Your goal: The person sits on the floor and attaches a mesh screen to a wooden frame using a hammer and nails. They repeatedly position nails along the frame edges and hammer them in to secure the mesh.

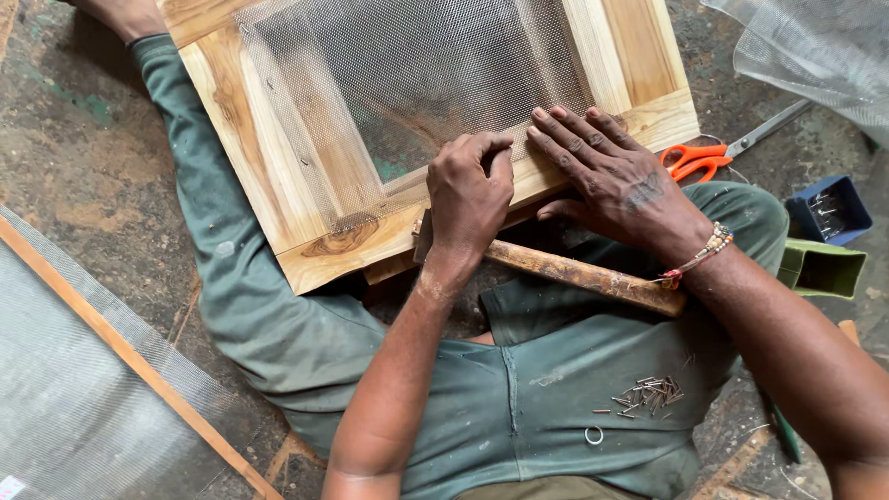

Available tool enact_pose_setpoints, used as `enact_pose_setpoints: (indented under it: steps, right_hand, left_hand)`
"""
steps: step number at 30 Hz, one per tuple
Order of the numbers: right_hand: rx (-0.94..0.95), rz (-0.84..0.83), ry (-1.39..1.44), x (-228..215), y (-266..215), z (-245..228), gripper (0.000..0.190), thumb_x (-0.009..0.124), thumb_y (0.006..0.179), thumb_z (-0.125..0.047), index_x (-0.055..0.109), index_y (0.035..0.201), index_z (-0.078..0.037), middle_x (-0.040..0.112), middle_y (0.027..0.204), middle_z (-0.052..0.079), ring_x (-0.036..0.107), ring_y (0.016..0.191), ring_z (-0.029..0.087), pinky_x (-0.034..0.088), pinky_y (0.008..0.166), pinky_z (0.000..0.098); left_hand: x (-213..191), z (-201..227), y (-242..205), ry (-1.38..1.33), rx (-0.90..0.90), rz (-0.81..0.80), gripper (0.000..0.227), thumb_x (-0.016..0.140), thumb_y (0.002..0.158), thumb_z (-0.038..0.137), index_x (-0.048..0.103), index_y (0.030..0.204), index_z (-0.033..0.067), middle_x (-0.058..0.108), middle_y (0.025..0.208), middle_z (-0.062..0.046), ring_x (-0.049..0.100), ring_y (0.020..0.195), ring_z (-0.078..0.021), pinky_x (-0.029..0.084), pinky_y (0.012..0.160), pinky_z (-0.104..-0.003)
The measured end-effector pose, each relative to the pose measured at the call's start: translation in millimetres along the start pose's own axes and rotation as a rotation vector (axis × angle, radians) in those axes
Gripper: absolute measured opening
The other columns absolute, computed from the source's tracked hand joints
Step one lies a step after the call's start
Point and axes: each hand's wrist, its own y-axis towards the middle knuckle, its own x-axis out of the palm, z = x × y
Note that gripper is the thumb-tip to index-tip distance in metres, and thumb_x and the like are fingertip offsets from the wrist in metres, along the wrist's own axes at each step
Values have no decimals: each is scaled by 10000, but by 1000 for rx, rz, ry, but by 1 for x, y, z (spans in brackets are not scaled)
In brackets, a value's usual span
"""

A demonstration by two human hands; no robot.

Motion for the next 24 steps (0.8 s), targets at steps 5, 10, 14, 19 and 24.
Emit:
enact_pose_setpoints:
  steps: [5,10,14,19,24]
  right_hand:
    - [0,13,7,0,1,2,895,592,901,-560,349,1607,-66,349,1673,113,296,1554,261,204,1285,430]
    - [0,26,6,2,0,4,902,603,894,-565,353,1604,-68,350,1672,109,296,1553,256,204,1286,427]
    - [-3,37,-3,4,0,4,904,610,884,-568,358,1598,-73,350,1674,102,294,1556,249,203,1287,425]
    - [5,50,-2,7,-2,5,917,610,881,-584,361,1602,-77,351,1675,95,287,1557,242,200,1290,427]
    - [12,46,-14,8,-2,5,915,609,883,-582,361,1606,-80,352,1676,90,285,1561,235,193,1295,424]
  left_hand:
    - [0,4,-1,115,46,14,85,696,931,95,762,977,71,737,912,-78,672,848,-220,555,756,-384]
    - [-6,8,-3,195,50,-12,89,686,933,80,753,981,48,681,940,-90,637,913,-243,538,793,-399]
    - [-9,11,-4,196,51,-29,71,688,938,70,734,980,35,660,952,-90,620,945,-260,527,826,-414]
    - [-3,9,-4,216,88,-25,61,694,942,62,714,989,30,651,954,-89,620,943,-262,533,825,-411]
    - [5,2,-2,242,164,-2,66,714,926,61,695,981,30,644,966,-82,622,957,-254,546,837,-384]
